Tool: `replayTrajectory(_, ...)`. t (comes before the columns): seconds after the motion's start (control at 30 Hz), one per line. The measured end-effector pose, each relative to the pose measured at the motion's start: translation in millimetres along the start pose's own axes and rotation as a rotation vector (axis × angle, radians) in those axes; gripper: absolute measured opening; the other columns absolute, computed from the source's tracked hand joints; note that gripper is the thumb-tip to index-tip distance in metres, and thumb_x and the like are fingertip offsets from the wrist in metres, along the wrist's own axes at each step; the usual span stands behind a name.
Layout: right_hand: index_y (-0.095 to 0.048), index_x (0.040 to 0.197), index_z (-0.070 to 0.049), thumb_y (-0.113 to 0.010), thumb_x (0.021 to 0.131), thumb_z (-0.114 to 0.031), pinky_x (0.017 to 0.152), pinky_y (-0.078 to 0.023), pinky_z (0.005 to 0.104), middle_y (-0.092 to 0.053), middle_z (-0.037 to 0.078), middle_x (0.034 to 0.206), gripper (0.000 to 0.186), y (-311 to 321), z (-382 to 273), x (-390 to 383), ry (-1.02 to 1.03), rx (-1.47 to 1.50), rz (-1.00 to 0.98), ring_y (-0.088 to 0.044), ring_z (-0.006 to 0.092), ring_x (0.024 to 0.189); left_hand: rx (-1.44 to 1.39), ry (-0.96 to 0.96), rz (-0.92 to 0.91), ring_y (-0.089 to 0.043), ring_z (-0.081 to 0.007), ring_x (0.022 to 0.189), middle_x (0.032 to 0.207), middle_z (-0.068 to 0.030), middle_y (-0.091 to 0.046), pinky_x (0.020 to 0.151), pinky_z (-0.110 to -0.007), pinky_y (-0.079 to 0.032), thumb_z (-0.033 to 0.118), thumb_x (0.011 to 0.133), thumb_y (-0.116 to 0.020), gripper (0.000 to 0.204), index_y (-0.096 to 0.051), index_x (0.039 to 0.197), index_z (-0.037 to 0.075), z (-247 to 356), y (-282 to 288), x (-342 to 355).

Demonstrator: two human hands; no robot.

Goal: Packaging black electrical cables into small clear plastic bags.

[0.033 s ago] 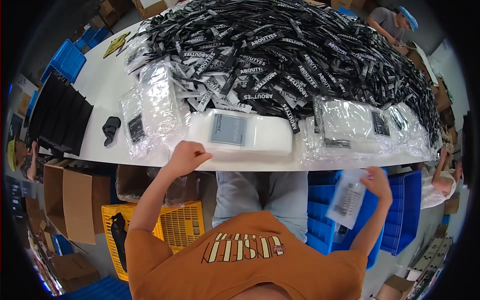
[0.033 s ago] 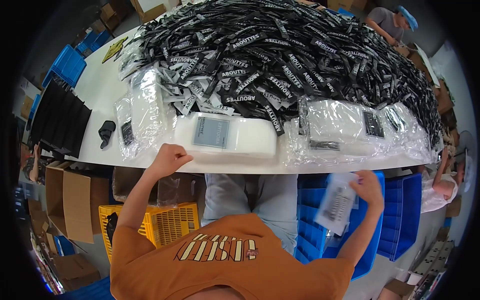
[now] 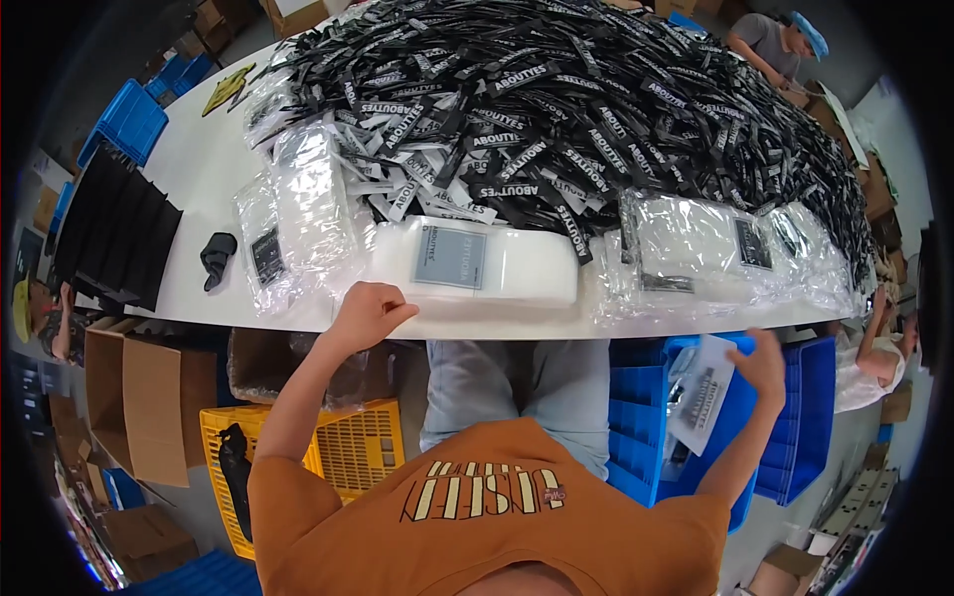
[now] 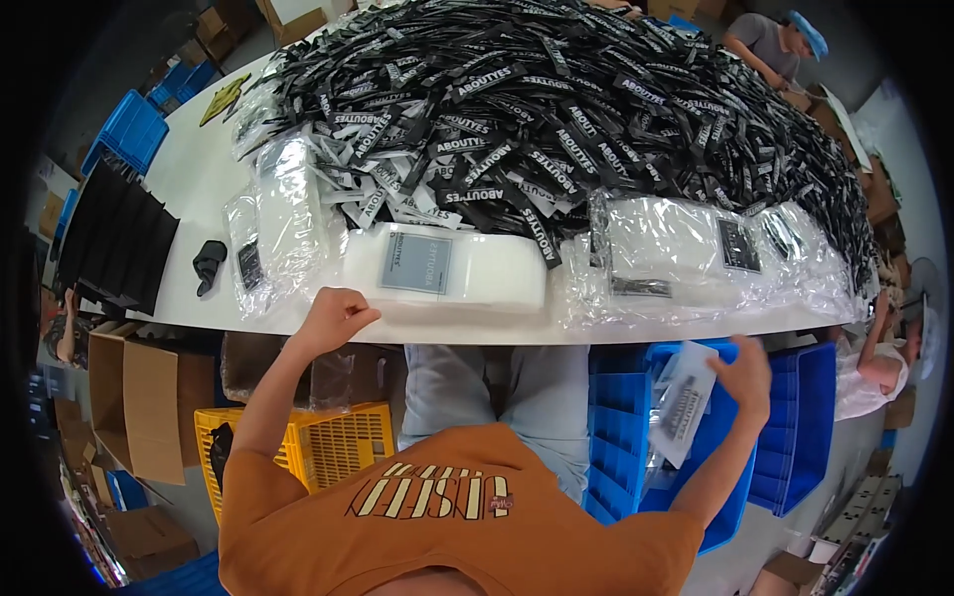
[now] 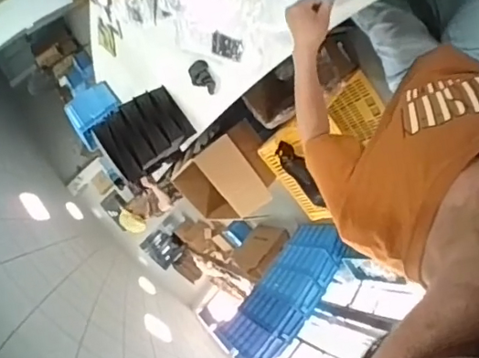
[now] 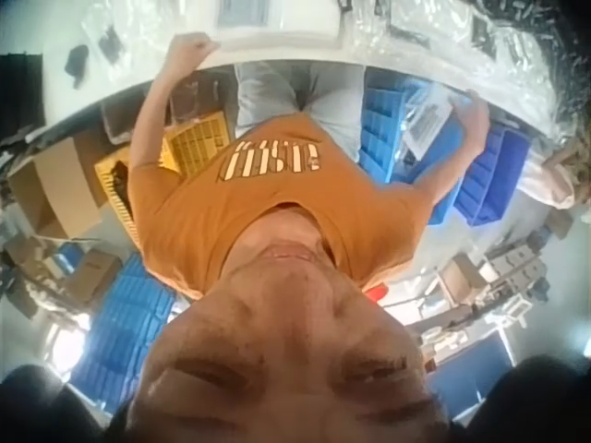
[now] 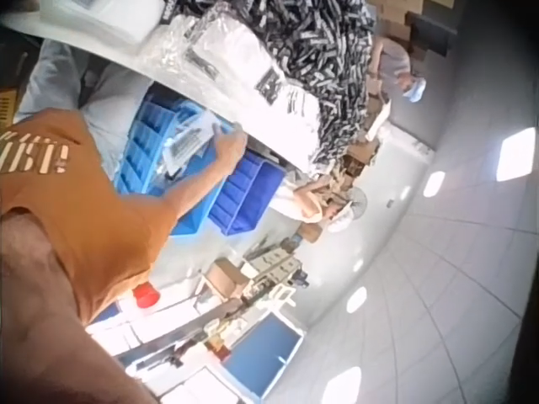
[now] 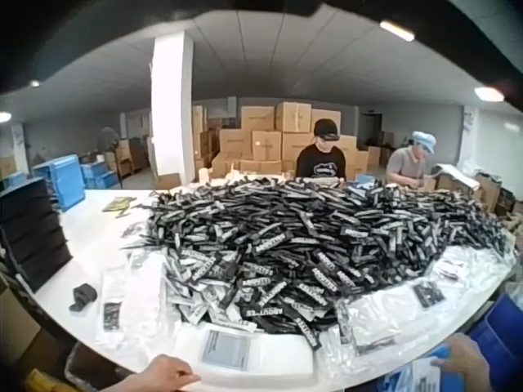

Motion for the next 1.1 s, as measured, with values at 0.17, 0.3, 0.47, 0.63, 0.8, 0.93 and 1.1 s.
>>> replayTrajectory(0.17, -0.064, 0.095, 0.002, -0.063, 0.083, -0.012, 0.069, -0.049, 0.0289, -0.066, 0.013, 0.085, 0.018, -4.9, -119.2, 49.5, -0.021, 0.532, 0.197, -0.063, 0.0193, 0.075, -0.042, -0.421, 0.103, -0.059, -0.0275, 0.081, 0.085, -0.0122, -0.061, 0.072, -0.036, -0.047, 0.014, 0.074, -0.069, 0.017, -0.064, 0.087, 0.005, 51.3, -44.3, 30.1)
replayTrajectory(0.3, -0.064, 0.084, 0.001, -0.065, 0.078, -0.009, 0.064, -0.048, 0.0288, -0.065, 0.013, 0.079, 0.011, -62.2, -228.8, 105.7, 0.461, 0.643, 0.181, -0.062, 0.0243, 0.068, 0.062, -0.603, 0.212, -0.05, -0.0318, 0.106, 0.112, -0.0136, -0.055, 0.09, -0.041, -0.041, 0.023, 0.073, -0.069, 0.044, -0.056, 0.113, 0.008, 78.3, -82.1, 59.4)
replayTrajectory(0.47, -0.057, 0.096, 0.0, -0.067, 0.073, -0.017, 0.074, -0.046, 0.0427, -0.061, 0.02, 0.09, 0.029, -121.9, -243.1, 156.3, 0.169, 0.494, -0.018, -0.059, 0.036, 0.086, 0.292, -0.525, 0.21, -0.043, -0.0328, 0.119, 0.128, -0.0157, -0.047, 0.1, -0.046, -0.033, 0.024, 0.07, -0.072, 0.059, -0.05, 0.12, 0.003, 53.0, -91.9, 62.0)
replayTrajectory(0.63, -0.059, 0.086, 0.001, -0.063, 0.077, -0.016, 0.068, -0.046, 0.0401, -0.063, 0.018, 0.084, 0.02, -125.5, -257.0, 156.7, 0.232, 0.666, 0.082, -0.06, 0.0347, 0.079, 0.272, -0.568, 0.209, -0.043, -0.0314, 0.12, 0.128, -0.0148, -0.048, 0.101, -0.046, -0.033, 0.025, 0.069, -0.071, 0.06, -0.049, 0.121, 0.003, 38.5, -85.5, 51.4)
replayTrajectory(0.8, -0.062, 0.075, 0.0, -0.059, 0.082, -0.026, 0.061, -0.048, 0.0406, -0.063, 0.015, 0.075, 0.026, -115.7, -322.3, 154.1, 0.3, 0.716, -0.081, -0.062, 0.0301, 0.071, 0.252, -0.589, 0.226, -0.044, -0.0311, 0.12, 0.126, -0.0143, -0.05, 0.102, -0.046, -0.032, 0.025, 0.07, -0.071, 0.059, -0.05, 0.121, 0.003, 36.2, -86.8, 53.9)
replayTrajectory(0.93, -0.064, 0.08, -0.004, -0.061, 0.079, -0.023, 0.064, -0.051, 0.0407, -0.065, 0.015, 0.081, 0.02, -154.8, -362.9, 176.5, 0.576, 0.281, 0.04, -0.064, 0.0309, 0.074, 0.229, -0.609, 0.221, -0.045, -0.0308, 0.12, 0.126, -0.0145, -0.05, 0.102, -0.045, -0.033, 0.024, 0.07, -0.071, 0.058, -0.05, 0.12, 0.003, 40.9, -89.5, 57.3)
replayTrajectory(1.1, -0.064, 0.084, -0.004, -0.067, 0.07, -0.02, 0.069, -0.052, 0.0401, -0.065, 0.016, 0.082, 0.022, -140.7, -386.2, 181.8, 0.629, 0.149, -0.113, -0.064, 0.0318, 0.081, 0.213, -0.62, 0.235, -0.045, -0.0304, 0.12, 0.126, -0.0147, -0.05, 0.102, -0.045, -0.032, 0.023, 0.071, -0.071, 0.057, -0.05, 0.12, 0.002, 34.2, -86.6, 54.5)
Point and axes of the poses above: each hand's wrist, its own x-axis towards the middle knuckle, its own y-axis out of the back of the hand, z = x × y, the point moved 1 cm from there along x, towards the middle knuckle
